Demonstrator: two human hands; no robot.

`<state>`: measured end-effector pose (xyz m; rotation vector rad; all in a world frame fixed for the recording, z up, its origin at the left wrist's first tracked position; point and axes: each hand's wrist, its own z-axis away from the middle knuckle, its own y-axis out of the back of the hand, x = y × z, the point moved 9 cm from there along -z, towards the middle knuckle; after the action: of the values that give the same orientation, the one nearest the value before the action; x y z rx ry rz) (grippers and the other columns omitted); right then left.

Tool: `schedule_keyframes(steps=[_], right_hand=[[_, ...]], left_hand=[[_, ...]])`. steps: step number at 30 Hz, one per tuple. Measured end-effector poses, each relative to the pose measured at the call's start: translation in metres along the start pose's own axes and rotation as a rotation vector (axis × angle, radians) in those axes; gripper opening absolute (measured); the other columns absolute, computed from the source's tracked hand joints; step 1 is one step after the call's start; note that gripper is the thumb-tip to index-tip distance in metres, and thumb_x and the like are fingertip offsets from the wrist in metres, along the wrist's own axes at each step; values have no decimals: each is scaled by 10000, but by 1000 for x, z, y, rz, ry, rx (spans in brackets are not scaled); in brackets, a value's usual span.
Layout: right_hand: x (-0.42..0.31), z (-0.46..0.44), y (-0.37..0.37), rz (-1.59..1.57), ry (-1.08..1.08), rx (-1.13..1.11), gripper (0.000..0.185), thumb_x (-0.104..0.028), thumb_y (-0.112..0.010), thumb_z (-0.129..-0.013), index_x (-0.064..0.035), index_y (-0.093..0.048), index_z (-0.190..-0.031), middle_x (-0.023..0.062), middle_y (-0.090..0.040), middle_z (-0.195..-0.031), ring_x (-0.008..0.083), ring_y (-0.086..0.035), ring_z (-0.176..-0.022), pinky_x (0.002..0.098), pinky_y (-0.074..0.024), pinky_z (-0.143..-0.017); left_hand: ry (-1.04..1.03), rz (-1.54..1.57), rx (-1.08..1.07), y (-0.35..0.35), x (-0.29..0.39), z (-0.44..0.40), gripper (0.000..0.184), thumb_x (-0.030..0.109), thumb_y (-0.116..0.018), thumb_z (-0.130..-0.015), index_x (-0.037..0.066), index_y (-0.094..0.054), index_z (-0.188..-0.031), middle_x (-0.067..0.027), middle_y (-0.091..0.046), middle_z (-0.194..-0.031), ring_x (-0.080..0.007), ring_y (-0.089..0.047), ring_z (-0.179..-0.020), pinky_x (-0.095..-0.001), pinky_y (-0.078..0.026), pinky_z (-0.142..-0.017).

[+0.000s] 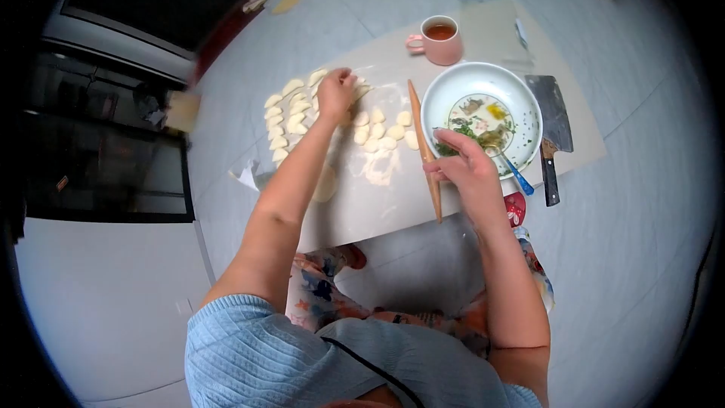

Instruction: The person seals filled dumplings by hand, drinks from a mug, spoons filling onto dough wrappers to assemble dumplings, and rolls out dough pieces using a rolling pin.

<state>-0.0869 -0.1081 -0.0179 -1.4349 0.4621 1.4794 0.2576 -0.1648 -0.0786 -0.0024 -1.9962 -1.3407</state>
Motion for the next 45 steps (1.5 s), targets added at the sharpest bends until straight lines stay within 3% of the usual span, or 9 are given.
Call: schedule_keyframes(steps=[1,5,9,11,17,23,33,40,45], right_hand=[[-4,1,5,-34,40,39,437,-75,-536,-902,40,-491,-1321,146,-612,-1200,145,-642,-893,239,-481,-804],[-11,-2,19,-84,68,117,398,-62,-522,-904,45,-517,-1287,151,-585,-1253,143,-639,-886,241,-484,-798],[-19,-1,33,-149,77,192,364,-57,-514,-905,50,-536,-1252,154,-589,-1257,141,-635,-861,242,-486,-786],[-20,0,39,-158,69,217,357,-58,-513,-907,48,-540,-1246,156,-592,-1255,142,-635,-855,243,-488,-784],[-19,0,50,-311,56,238,337,-87,-528,-917,46,-543,-1227,159,-633,-1190,158,-634,-839,264,-496,-775],[-19,0,58,-391,66,232,326,-80,-526,-913,45,-551,-1213,167,-636,-1176,170,-633,-831,283,-495,-767],[-27,-2,79,-467,109,311,345,-92,-539,-909,62,-530,-1217,175,-637,-1158,167,-617,-814,278,-492,-759],[-29,0,94,-509,136,339,341,-90,-546,-896,69,-529,-1197,181,-627,-1154,188,-607,-813,274,-484,-747],[-27,-2,97,-520,147,316,351,-74,-545,-885,76,-519,-1201,188,-625,-1145,199,-602,-820,278,-486,-736]], left_hand=[[-34,166,61,2,6,-8,264,203,-679,-820,31,-699,-1019,-147,-679,-993,-304,-654,-877,-383,-511,-785],[-142,403,-70,-40,58,-40,312,206,-605,-888,2,-652,-1120,-168,-680,-1005,-299,-665,-892,-366,-511,-814],[-330,313,-21,-86,85,-71,375,230,-574,-920,-33,-603,-1185,-152,-689,-981,-259,-676,-859,-344,-525,-760],[17,745,-495,-112,104,-57,390,271,-546,-939,-59,-594,-1142,-120,-689,-939,-193,-663,-795,-308,-527,-685],[129,720,-618,-148,100,-61,291,304,-503,-948,31,-595,-908,-37,-635,-768,-114,-523,-609,-265,-432,-534],[97,800,-509,-141,107,-47,293,302,-493,-942,33,-578,-862,-12,-552,-683,-114,-464,-553,-262,-398,-512],[133,965,-396,-20,150,11,255,221,-536,-927,12,-574,-785,-14,-457,-626,-114,-401,-523,-278,-362,-472],[82,1122,-364,86,208,83,282,181,-473,-903,-23,-534,-719,-11,-366,-536,-115,-329,-471,-264,-239,-431],[-33,1094,-413,139,241,133,316,205,-458,-904,-20,-530,-694,-6,-367,-525,-104,-322,-465,-257,-228,-421]])
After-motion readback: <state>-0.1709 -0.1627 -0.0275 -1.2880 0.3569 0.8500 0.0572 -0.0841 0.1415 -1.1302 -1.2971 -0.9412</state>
